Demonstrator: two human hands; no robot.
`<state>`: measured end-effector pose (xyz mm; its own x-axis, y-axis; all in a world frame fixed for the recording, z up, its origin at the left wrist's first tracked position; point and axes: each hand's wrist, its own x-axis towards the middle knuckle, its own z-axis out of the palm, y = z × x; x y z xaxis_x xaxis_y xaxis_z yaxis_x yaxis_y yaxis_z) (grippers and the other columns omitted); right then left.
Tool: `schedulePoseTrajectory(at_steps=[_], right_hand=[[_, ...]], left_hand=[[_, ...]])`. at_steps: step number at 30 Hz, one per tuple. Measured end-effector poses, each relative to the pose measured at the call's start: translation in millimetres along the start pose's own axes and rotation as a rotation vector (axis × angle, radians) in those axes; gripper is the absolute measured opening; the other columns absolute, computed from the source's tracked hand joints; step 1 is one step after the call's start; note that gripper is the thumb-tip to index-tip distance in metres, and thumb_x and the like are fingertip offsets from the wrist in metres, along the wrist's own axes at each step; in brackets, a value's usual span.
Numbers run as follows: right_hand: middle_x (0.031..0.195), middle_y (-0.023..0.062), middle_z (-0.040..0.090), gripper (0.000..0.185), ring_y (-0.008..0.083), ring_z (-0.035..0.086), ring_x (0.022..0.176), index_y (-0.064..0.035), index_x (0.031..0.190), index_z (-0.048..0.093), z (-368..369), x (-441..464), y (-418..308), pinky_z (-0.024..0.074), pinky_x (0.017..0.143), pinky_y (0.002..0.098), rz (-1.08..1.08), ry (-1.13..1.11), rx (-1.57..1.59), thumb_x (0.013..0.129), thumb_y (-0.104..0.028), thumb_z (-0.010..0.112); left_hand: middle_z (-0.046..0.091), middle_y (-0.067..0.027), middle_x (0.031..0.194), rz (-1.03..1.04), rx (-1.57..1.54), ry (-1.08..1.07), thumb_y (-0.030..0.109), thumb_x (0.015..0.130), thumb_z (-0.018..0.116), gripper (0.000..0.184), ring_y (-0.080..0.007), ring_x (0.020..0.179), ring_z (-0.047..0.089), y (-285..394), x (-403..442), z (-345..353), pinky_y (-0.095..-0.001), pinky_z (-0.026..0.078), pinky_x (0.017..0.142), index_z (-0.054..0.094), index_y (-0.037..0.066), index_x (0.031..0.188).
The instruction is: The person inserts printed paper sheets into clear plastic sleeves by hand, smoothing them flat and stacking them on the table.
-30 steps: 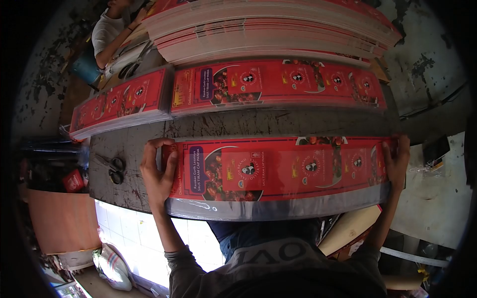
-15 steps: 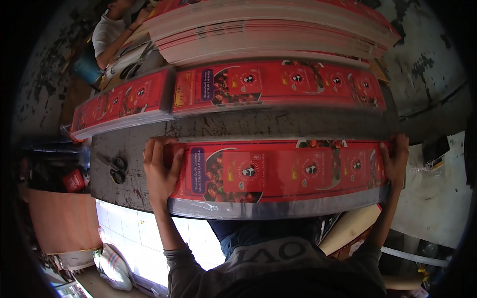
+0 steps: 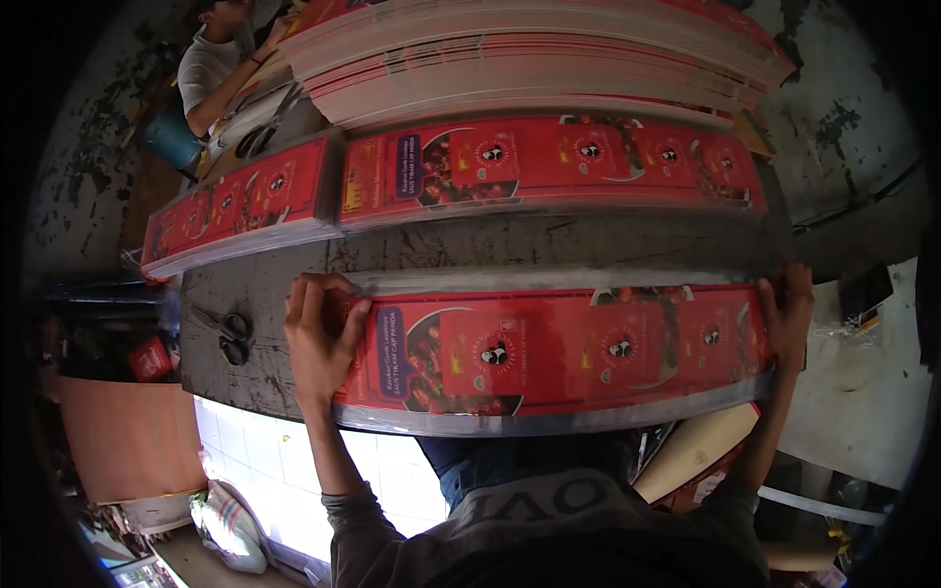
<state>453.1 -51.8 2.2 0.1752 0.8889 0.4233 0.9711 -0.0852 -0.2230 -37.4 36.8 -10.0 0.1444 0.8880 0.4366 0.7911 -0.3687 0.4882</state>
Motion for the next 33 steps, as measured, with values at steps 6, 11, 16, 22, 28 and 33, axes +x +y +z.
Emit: schedulePoseTrajectory(at_steps=[6, 11, 16, 22, 28, 33], right_hand=[[0.070, 0.0153, 0.041, 0.029, 0.0322, 0.041, 0.069, 0.0009, 0.074, 0.045, 1.6, 0.1, -0.7, 0.0329, 0.063, 0.0391, 0.007, 0.031, 0.023, 0.078, -0.024, 0.061], [0.070, 0.0154, 0.041, 0.031, 0.0322, 0.041, 0.069, 0.0016, 0.074, 0.044, 1.4, -0.6, -0.4, 0.0328, 0.063, 0.0389, 0.012, 0.024, 0.016, 0.079, -0.024, 0.061], [0.071, 0.0155, 0.040, 0.032, 0.0323, 0.040, 0.068, 0.0016, 0.074, 0.043, 1.0, -1.4, -1.0, 0.0327, 0.063, 0.0391, 0.042, 0.028, 0.025, 0.079, -0.024, 0.060], [0.071, 0.0146, 0.040, 0.032, 0.0318, 0.040, 0.068, 0.0015, 0.075, 0.043, 2.0, -1.8, 3.9, 0.0332, 0.062, 0.0387, 0.020, 0.032, 0.011, 0.080, -0.026, 0.060], [0.070, 0.0139, 0.039, 0.030, 0.0305, 0.040, 0.067, 0.0010, 0.075, 0.043, 2.9, -4.7, 3.5, 0.0334, 0.061, 0.0376, 0.024, 0.057, 0.073, 0.079, -0.023, 0.061], [0.070, 0.0128, 0.040, 0.028, 0.0283, 0.040, 0.066, 0.0008, 0.076, 0.044, 3.7, -5.7, 2.0, 0.0334, 0.060, 0.0355, -0.025, 0.084, 0.141, 0.075, -0.018, 0.064]], left_hand=[[0.054, -0.0063, 0.080, -0.043, -0.021, -0.021, 0.009, 0.070, 0.070, 0.018, -0.0221, 0.071, 0.050, 0.3, 0.0, -0.7, -0.0335, 0.039, 0.068, 0.057, 0.004, 0.082], [0.054, -0.0061, 0.076, -0.081, -0.060, -0.025, 0.008, 0.071, 0.068, 0.013, -0.0197, 0.069, 0.050, -0.7, -0.3, 0.7, -0.0323, 0.038, 0.067, 0.058, 0.003, 0.077], [0.052, -0.0063, 0.073, 0.004, 0.005, -0.003, 0.008, 0.071, 0.068, 0.012, -0.0201, 0.067, 0.048, -0.8, 0.1, -0.7, -0.0316, 0.037, 0.066, 0.058, 0.003, 0.072], [0.051, -0.0066, 0.072, 0.024, 0.014, 0.010, 0.008, 0.070, 0.068, 0.012, -0.0205, 0.066, 0.048, -0.1, -0.1, -1.1, -0.0319, 0.036, 0.066, 0.057, 0.003, 0.071], [0.052, -0.0078, 0.075, -0.084, -0.172, -0.072, 0.002, 0.068, 0.065, 0.010, -0.0199, 0.070, 0.052, -1.5, -1.4, -1.4, -0.0304, 0.038, 0.067, 0.057, 0.001, 0.073], [0.052, -0.0085, 0.078, -0.047, -0.201, -0.058, 0.001, 0.065, 0.065, 0.014, -0.0204, 0.071, 0.053, -0.2, -2.3, -2.1, -0.0312, 0.040, 0.067, 0.056, 0.001, 0.075]])
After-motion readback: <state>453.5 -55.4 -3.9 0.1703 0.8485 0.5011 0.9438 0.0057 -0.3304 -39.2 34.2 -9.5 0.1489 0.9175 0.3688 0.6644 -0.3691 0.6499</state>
